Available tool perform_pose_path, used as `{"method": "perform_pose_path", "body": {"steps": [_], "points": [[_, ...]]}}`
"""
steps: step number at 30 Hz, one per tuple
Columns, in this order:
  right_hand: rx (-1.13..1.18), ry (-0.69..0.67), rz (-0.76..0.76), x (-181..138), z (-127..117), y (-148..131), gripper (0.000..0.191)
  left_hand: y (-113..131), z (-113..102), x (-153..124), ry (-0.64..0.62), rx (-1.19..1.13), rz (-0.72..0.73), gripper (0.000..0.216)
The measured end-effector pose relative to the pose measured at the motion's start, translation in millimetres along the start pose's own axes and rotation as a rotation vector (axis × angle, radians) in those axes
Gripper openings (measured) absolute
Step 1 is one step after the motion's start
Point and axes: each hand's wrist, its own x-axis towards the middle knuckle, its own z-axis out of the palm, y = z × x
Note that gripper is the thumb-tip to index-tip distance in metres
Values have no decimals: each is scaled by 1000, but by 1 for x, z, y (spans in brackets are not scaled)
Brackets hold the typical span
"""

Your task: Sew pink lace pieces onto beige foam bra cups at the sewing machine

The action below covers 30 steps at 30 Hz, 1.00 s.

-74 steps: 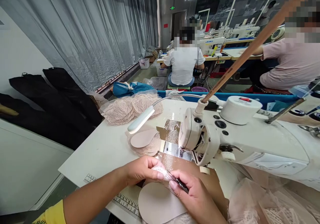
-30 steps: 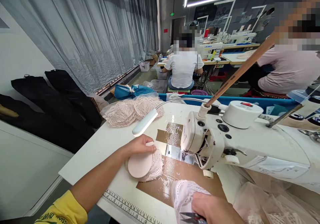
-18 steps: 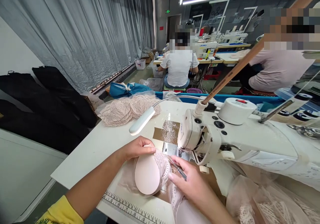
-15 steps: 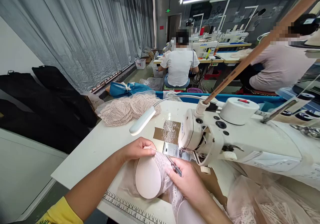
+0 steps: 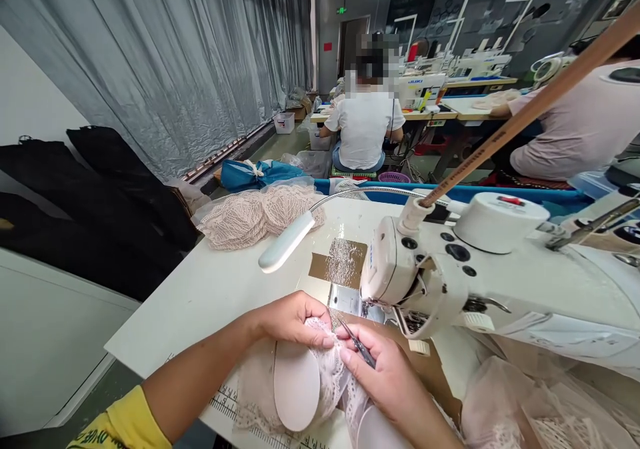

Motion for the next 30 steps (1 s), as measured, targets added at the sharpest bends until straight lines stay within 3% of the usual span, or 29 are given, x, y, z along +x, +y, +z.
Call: {"method": "perform_pose_path", "body": {"steps": [3,6,13,20,26,28,30], "points": [[50,91,27,-3,-5,8,46,3,0,-1,-18,-89,-52,36],[57,84,38,-4,-10,16,51,8,1,-2,-18,-126,-80,39],[-78,-37,-22,-1,-10,5,41,3,7,-1,-3,-178,-98,44],[-89,-51,-43,-3,-5,-9,30,-1,9,0,-18,-152,-96,38],[156,61,57,-1,3,-4,37,3,12,0,-6,-133,-98,42],[164,-11,61,0,5,-3,41,5,7,-1,-50,-88,-85,40],[56,-87,50,1,3,-3,32,8,-3,-5,-131,36,-117,38]]}}
